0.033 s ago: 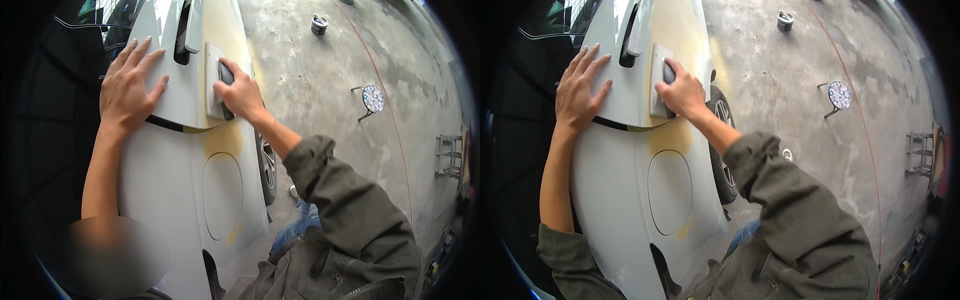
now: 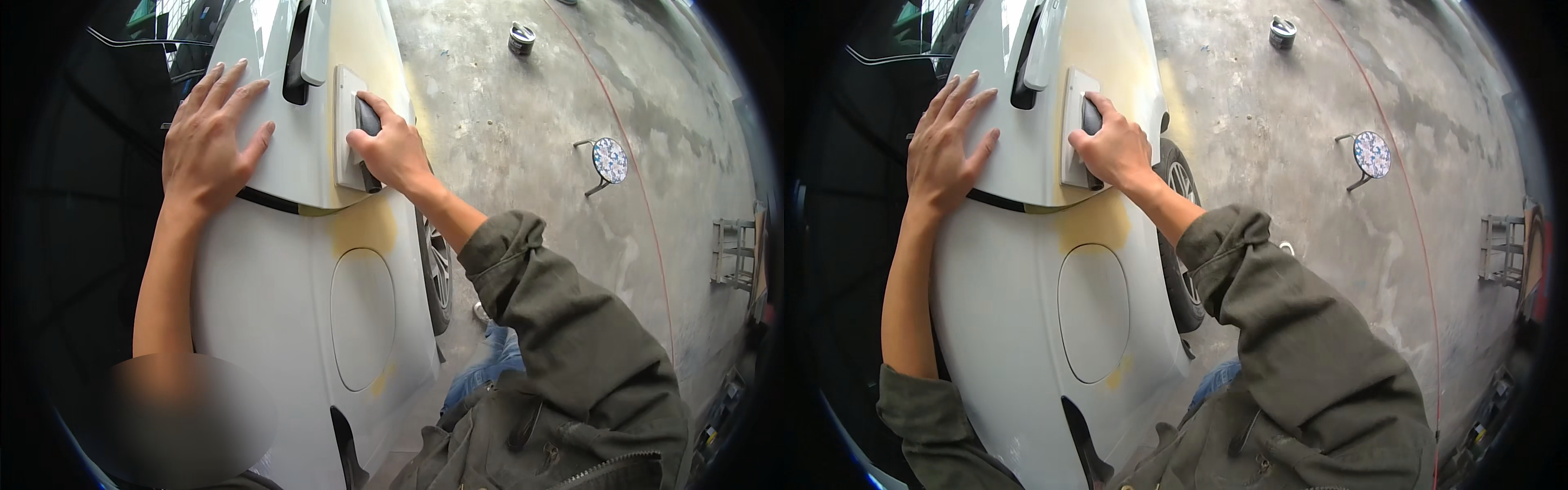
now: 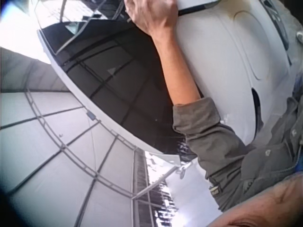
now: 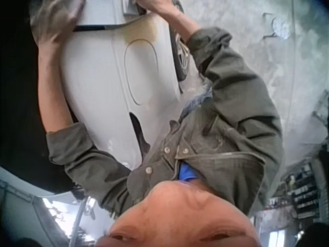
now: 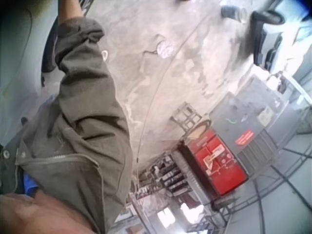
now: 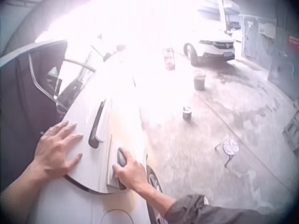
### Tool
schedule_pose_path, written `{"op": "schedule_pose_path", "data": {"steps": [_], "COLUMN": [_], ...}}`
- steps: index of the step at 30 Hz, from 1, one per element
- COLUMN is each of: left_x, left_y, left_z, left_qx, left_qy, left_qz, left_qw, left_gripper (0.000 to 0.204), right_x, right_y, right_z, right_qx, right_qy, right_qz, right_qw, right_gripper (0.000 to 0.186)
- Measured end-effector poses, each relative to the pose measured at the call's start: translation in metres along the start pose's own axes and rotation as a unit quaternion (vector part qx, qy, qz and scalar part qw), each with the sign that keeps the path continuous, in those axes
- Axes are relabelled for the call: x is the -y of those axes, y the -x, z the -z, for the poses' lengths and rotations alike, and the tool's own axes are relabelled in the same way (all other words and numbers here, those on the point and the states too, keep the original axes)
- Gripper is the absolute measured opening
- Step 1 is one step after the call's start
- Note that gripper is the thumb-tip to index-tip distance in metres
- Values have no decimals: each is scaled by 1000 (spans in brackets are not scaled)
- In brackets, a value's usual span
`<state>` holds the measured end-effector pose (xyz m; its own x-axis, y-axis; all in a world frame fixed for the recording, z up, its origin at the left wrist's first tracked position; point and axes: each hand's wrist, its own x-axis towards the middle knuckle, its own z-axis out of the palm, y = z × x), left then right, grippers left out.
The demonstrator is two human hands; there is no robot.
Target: The person sands the side panel of a white car using a hand sanding block. They move the block in consistent strokes across the surface, occasionally pausing to feel the panel with their hand.
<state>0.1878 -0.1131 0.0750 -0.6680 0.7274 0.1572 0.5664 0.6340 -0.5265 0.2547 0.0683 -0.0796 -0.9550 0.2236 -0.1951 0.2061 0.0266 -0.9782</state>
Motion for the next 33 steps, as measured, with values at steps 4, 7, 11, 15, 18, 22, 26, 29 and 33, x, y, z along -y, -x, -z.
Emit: {"op": "schedule_pose_path", "data": {"steps": [4,7,11,15,18,22,26,29,33], "left_x": [1,1,1,4,-1,4,4,0,4], "left_y": [0,1,-1,4,-5,4,2,-2,0], "left_z": [-2,0,0,-2,0,-1,-1,-3,-4], "left_qx": [4,1,4,0,-12,3,-6,-19,5], "left_qy": [-2,-2,-5,-8,-4,-13,-10,-4,-10], "left_qz": [-2,-7,-3,-9,-14,-8,-12,-14,-6], "left_qw": [1000,1000,1000,1000,1000,1000,1000,1000,1000], "left_gripper": [50,51,51,51,50,49,50,48,50], "right_x": [-24,-15,-8,-24,-8,-3,-16,-12,-12], "right_y": [40,23,5,34,8,21,44,17,35], "right_z": [-23,-15,-11,-27,-6,-15,-21,-6,-13], "right_qx": [-60,-44,-44,-61,-49,-36,-53,-54,-48], "right_qy": [9,18,31,13,44,60,42,91,88], "right_qz": [104,74,38,107,45,25,87,12,17], "right_qw": [993,996,998,992,997,997,994,994,995], "right_gripper": [72,70,70,70,69,70,70,71,72]}}
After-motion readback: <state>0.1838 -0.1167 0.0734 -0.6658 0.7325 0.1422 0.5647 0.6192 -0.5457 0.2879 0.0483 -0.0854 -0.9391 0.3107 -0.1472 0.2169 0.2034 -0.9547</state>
